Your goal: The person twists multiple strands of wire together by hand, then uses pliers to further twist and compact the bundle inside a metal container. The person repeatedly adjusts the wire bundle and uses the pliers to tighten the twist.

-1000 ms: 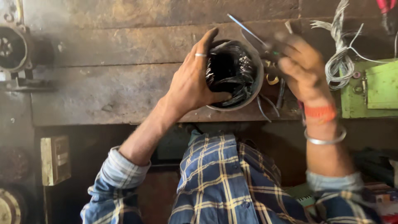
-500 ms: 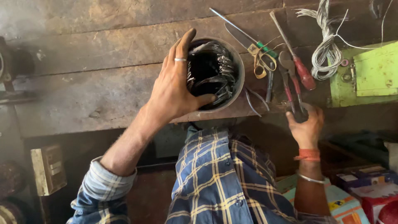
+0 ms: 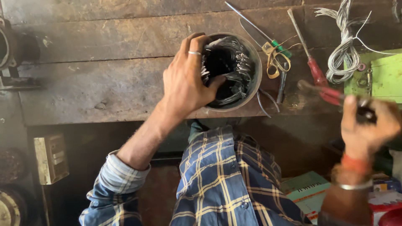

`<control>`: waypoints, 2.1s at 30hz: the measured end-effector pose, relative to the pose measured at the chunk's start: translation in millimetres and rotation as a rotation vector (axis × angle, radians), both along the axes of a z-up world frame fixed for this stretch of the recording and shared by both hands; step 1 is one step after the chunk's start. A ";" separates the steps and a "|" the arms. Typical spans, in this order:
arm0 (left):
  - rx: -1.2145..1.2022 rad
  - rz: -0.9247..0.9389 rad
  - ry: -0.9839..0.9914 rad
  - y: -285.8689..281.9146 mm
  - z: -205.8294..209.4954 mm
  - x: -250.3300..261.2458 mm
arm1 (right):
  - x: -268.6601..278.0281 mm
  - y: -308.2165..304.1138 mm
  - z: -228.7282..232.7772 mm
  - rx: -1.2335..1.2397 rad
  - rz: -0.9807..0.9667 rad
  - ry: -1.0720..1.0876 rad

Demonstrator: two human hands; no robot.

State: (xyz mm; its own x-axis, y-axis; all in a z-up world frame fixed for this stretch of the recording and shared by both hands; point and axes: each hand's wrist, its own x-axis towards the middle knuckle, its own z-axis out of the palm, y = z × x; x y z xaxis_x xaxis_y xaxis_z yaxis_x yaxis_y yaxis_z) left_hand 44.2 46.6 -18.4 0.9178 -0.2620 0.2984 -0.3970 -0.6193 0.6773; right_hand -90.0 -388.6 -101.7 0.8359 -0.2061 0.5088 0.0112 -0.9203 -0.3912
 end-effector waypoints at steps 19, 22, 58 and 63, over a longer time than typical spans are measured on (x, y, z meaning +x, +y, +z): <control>-0.339 -0.038 -0.062 -1.5 -34.7 1.9 | 28.8 100.2 100.4 2.214 0.382 -0.955; -0.753 -0.120 0.003 -6.0 -45.6 -0.8 | 24.2 146.4 118.7 1.752 0.787 -0.714; -0.547 -0.045 -0.434 -90.5 -5.2 -36.8 | 82.2 236.7 146.7 0.914 0.861 -0.112; -0.559 -0.082 -0.479 -92.6 -23.5 -35.4 | 69.0 251.7 150.8 0.911 0.833 -0.182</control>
State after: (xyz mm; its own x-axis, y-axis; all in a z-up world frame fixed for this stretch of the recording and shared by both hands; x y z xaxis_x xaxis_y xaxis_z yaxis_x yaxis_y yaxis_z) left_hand 8.8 -46.0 -41.9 0.6379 -0.0154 0.7700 -0.7582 -0.1881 0.6244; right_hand -21.0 -136.9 49.1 0.8137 0.0138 0.5812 0.5812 -0.0024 -0.8137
